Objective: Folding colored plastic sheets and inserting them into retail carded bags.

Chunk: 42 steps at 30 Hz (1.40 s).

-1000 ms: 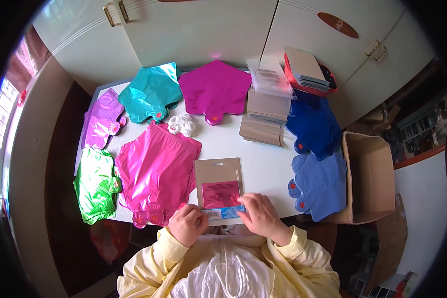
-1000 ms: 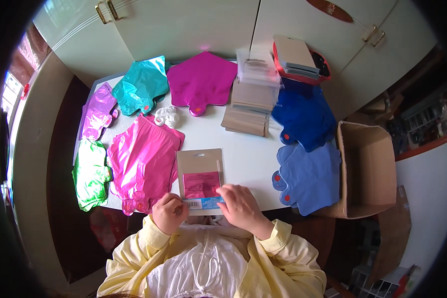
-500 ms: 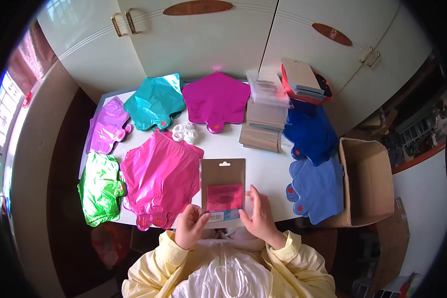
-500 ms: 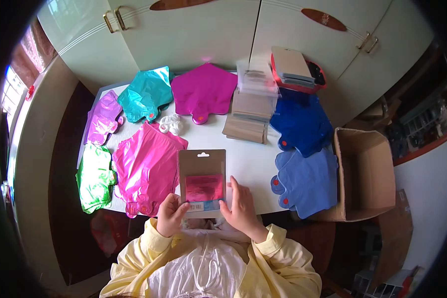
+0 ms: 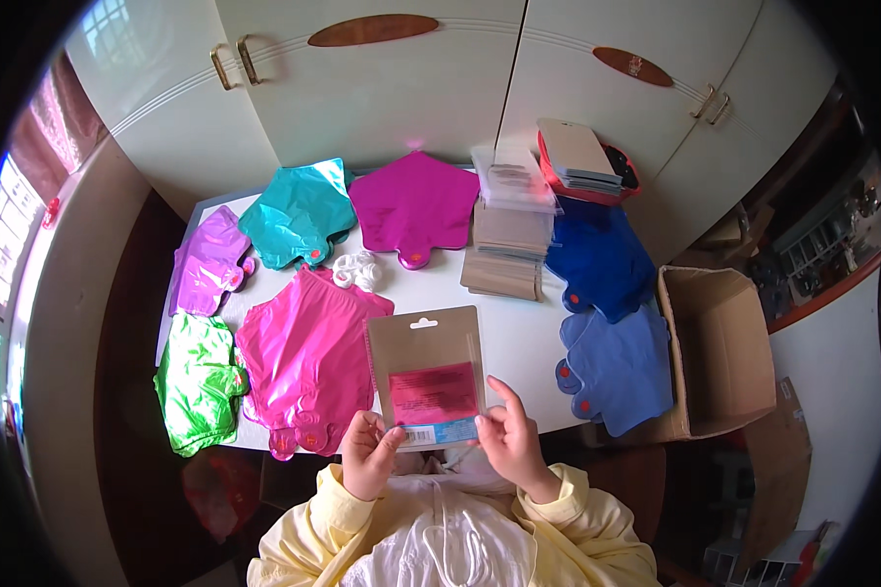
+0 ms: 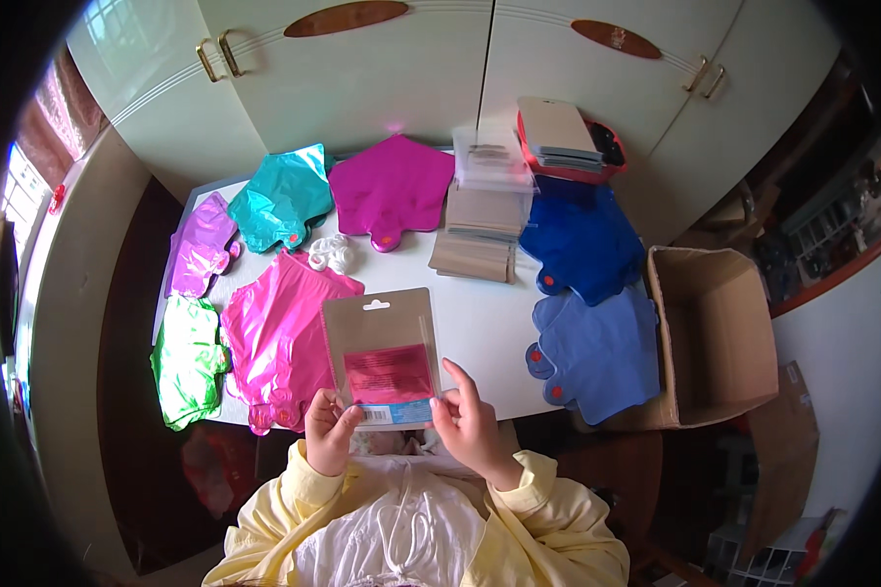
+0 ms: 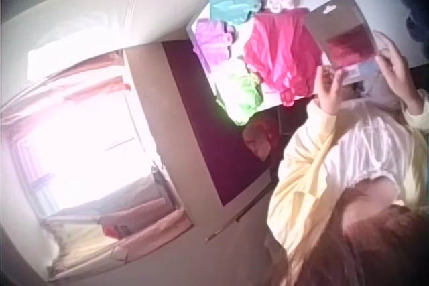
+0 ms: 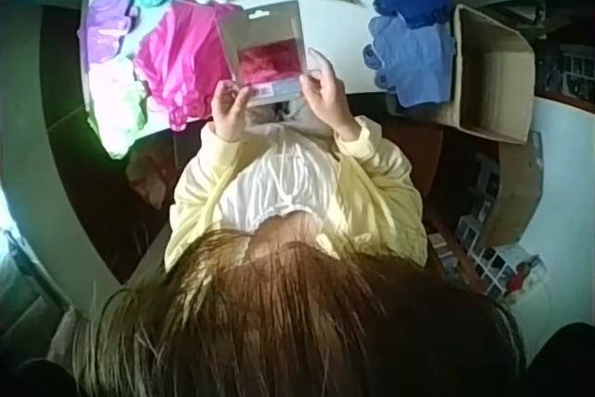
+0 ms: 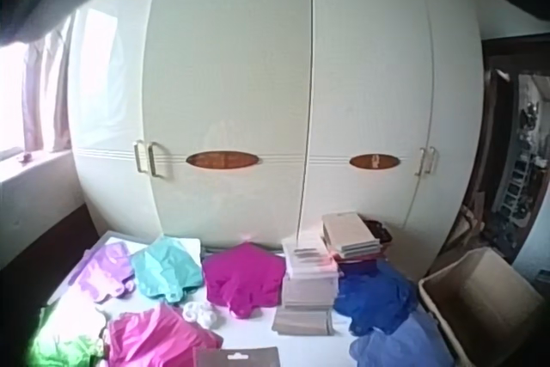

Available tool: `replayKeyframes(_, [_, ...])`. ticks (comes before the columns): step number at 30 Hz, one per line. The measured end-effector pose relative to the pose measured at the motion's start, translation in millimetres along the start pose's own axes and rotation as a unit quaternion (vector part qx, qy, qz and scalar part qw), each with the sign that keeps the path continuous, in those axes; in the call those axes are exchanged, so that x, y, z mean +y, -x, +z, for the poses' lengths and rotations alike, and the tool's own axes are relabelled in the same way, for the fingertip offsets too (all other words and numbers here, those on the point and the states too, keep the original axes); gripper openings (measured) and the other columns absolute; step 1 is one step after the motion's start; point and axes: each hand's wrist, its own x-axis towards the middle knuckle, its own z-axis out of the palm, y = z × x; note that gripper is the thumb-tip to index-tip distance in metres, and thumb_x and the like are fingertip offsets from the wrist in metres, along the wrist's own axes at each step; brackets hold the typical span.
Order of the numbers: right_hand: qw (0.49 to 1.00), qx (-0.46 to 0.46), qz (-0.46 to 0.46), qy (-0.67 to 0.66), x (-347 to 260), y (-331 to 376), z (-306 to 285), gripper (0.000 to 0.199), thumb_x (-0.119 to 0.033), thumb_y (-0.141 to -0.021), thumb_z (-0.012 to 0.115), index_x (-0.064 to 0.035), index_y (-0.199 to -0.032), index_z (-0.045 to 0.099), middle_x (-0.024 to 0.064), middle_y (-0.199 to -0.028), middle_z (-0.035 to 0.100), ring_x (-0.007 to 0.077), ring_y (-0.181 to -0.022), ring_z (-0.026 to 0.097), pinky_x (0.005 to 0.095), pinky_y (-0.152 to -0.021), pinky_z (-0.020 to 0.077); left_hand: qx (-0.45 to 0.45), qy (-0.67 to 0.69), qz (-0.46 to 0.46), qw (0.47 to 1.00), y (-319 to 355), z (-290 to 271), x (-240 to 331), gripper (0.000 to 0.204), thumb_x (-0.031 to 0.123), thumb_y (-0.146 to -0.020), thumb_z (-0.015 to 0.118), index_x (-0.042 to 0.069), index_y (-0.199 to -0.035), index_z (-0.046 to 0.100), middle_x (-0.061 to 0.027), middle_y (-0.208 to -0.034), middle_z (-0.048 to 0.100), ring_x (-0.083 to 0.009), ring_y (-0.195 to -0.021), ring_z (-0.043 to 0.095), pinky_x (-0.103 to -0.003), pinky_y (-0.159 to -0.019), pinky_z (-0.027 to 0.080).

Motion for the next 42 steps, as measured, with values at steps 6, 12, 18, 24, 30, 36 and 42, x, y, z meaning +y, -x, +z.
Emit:
replayKeyframes(6, [0.995, -0.094, 0.033, -0.026, 16.5, -1.4, -18.9, 0.022, -0.016, -0.096, 0.052, 0.0024, -0.104, 0.06, 0.0052, -0.082, 0.067, 0.0101, -0.07, 0.062, 0.023, -0.066, 0.05, -0.003, -0.011, 0.024, 1.0, 0.1, -4.1, -3.4, 0.021, -0.001, -0.086, 0.062, 0.008, -0.087, 0.042, 0.008, -0.068, 0.041, 0.0004, -0.058, 0.036, -0.016, -0.051, 0.028])
replayKeyframes(12, [0.997, -0.048, 0.023, -0.053, 18.5, 3.3, -14.1, 0.022, -0.015, -0.095, 0.052, 0.0025, -0.103, 0.062, 0.005, -0.079, 0.066, 0.0102, -0.067, 0.061, 0.0239, -0.064, 0.0501, 0.01, -0.008, 0.021, 1.0, 1.1, -6.1, -7.6, 0.018, 0.001, -0.085, 0.063, 0.009, -0.091, 0.047, 0.0071, -0.07, 0.049, 0.0, -0.058, 0.039, -0.016, -0.052, 0.029])
replayKeyframes(18, [0.992, 0.073, -0.057, 0.087, 21.8, 11.2, -2.9, 0.021, -0.012, -0.095, 0.052, 0.0031, -0.106, 0.061, 0.0053, -0.077, 0.065, 0.0103, -0.064, 0.06, 0.024, -0.058, 0.0483, -0.011, -0.015, 0.018, 1.0, 3.3, -3.3, -10.6, 0.019, 0.001, -0.085, 0.062, 0.009, -0.09, 0.046, 0.0079, -0.07, 0.047, 0.0011, -0.058, 0.037, -0.015, -0.051, 0.027])
replayKeyframes(24, [0.997, 0.014, 0.027, -0.066, 21.6, 7.0, -17.6, 0.022, -0.011, -0.094, 0.053, 0.0042, -0.109, 0.058, 0.0057, -0.076, 0.065, 0.0094, -0.067, 0.061, 0.0228, -0.059, 0.0482, -0.014, -0.043, 0.041, 0.998, -1.1, 11.5, -9.2, 0.021, 0.0, -0.087, 0.062, 0.007, -0.089, 0.042, 0.0059, -0.067, 0.043, -0.0001, -0.058, 0.037, -0.016, -0.051, 0.029])
replayKeyframes(30, [0.999, 0.031, -0.001, 0.009, 15.7, 12.4, -44.3, 0.017, -0.013, -0.092, 0.057, 0.003, -0.093, 0.053, 0.0069, -0.081, 0.065, 0.0074, -0.063, 0.061, 0.021, -0.055, 0.0483, -0.127, -0.036, 0.036, 0.991, -11.2, 24.4, -18.4, 0.016, 0.0, -0.09, 0.056, 0.006, -0.086, 0.042, 0.0052, -0.068, 0.044, -0.0009, -0.059, 0.036, -0.018, -0.051, 0.029])
replayKeyframes(36, [0.973, 0.226, -0.03, -0.035, 7.1, 22.4, -111.6, 0.014, -0.014, -0.093, 0.056, -0.0042, -0.085, 0.05, 0.0014, -0.07, 0.057, 0.0071, -0.055, 0.058, 0.02, -0.05, 0.0478, -0.187, -0.122, -0.058, 0.973, -28.0, 53.6, -2.3, 0.026, 0.019, -0.098, 0.044, -0.001, -0.097, 0.06, -0.0033, -0.072, 0.065, -0.0017, -0.054, 0.037, -0.018, -0.049, 0.031])
replayKeyframes(42, [0.814, 0.535, -0.046, 0.22, -18.3, 41.6, -343.0, 0.016, -0.017, -0.094, 0.052, -0.0016, -0.094, 0.055, 0.0027, -0.069, 0.056, 0.0081, -0.049, 0.054, 0.0222, -0.042, 0.0444, -0.169, -0.104, -0.057, 0.978, -22.4, 48.3, -4.6, 0.02, 0.014, -0.096, 0.049, -0.002, -0.091, 0.06, -0.0045, -0.069, 0.064, -0.0005, -0.053, 0.034, -0.018, -0.048, 0.028])
